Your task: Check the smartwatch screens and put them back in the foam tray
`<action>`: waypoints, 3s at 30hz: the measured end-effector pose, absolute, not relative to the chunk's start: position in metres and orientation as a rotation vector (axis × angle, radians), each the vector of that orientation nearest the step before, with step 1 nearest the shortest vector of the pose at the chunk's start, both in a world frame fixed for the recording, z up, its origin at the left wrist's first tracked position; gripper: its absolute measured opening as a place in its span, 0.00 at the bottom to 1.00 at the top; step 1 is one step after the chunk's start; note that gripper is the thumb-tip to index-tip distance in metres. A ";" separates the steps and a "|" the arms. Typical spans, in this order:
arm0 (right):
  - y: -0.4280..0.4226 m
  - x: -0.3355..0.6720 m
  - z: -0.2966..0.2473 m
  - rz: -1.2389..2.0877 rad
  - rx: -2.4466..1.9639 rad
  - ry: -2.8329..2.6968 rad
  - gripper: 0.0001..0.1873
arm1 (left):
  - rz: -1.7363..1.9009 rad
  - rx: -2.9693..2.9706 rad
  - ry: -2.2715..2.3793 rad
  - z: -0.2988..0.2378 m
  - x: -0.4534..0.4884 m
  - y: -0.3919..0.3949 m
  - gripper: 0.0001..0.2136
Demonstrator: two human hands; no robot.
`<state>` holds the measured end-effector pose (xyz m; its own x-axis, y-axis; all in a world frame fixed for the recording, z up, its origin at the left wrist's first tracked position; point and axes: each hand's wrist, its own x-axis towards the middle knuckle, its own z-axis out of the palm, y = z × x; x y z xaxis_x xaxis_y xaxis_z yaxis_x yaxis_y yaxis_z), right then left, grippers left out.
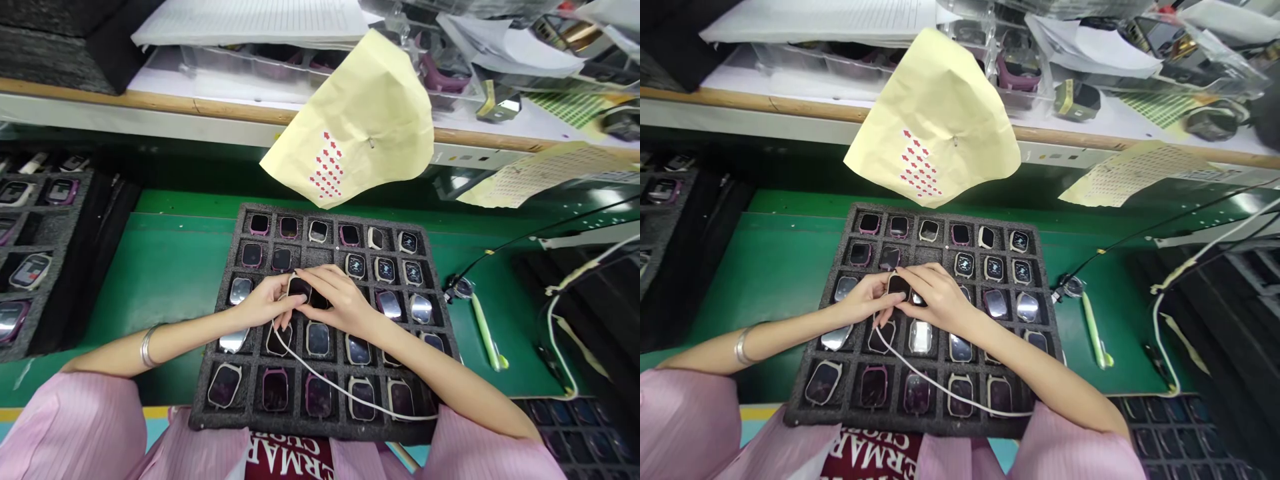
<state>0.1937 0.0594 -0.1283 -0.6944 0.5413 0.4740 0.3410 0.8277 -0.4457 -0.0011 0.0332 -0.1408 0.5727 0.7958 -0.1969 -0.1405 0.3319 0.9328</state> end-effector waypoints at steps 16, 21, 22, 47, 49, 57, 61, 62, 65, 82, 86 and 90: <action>0.057 0.195 -0.131 0.550 -0.665 -2.326 0.25 | 0.608 1.075 0.783 -0.141 -0.001 0.033 0.16; 0.056 0.195 -0.133 0.547 -0.653 -2.298 0.24 | 0.591 1.118 0.777 -0.138 -0.001 0.033 0.15; 0.056 0.195 -0.133 0.548 -0.655 -2.295 0.24 | 0.597 1.122 0.777 -0.138 -0.001 0.033 0.15; 0.063 0.200 -0.110 0.735 -0.731 -2.186 0.22 | 0.716 1.144 0.636 -0.142 0.002 0.030 0.23; 0.072 0.207 -0.106 0.721 -0.836 -2.107 0.20 | 0.746 1.094 0.587 -0.139 -0.002 0.030 0.23; 0.098 0.210 -0.112 0.308 -1.100 -2.511 0.21 | 0.734 1.081 0.728 -0.139 -0.029 0.023 0.18; 0.105 0.167 -0.101 0.145 -1.012 -2.789 0.17 | 0.733 1.039 0.749 -0.142 -0.029 0.021 0.19; 0.108 0.155 -0.100 0.150 -0.997 -2.835 0.15 | 0.732 1.029 0.763 -0.142 -0.028 0.021 0.19; 0.114 0.133 -0.102 0.163 -1.009 -2.866 0.12 | 0.724 1.019 0.793 -0.141 -0.028 0.022 0.18; 0.077 0.161 -0.093 0.654 -0.750 -2.580 0.21 | 0.655 1.055 0.783 -0.137 -0.032 0.030 0.20; 0.078 0.161 -0.100 0.570 -0.634 -2.672 0.21 | 0.682 1.119 0.814 -0.136 -0.030 0.027 0.20; 0.076 0.161 -0.109 0.430 -0.560 -2.666 0.22 | 0.735 1.098 0.832 -0.140 -0.028 0.026 0.20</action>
<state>0.1609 0.0759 -0.1090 -0.8478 0.4368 0.3007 0.3203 0.8737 -0.3662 -0.0282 0.0256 -0.1396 0.4995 0.8418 -0.2048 -0.0995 0.2906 0.9517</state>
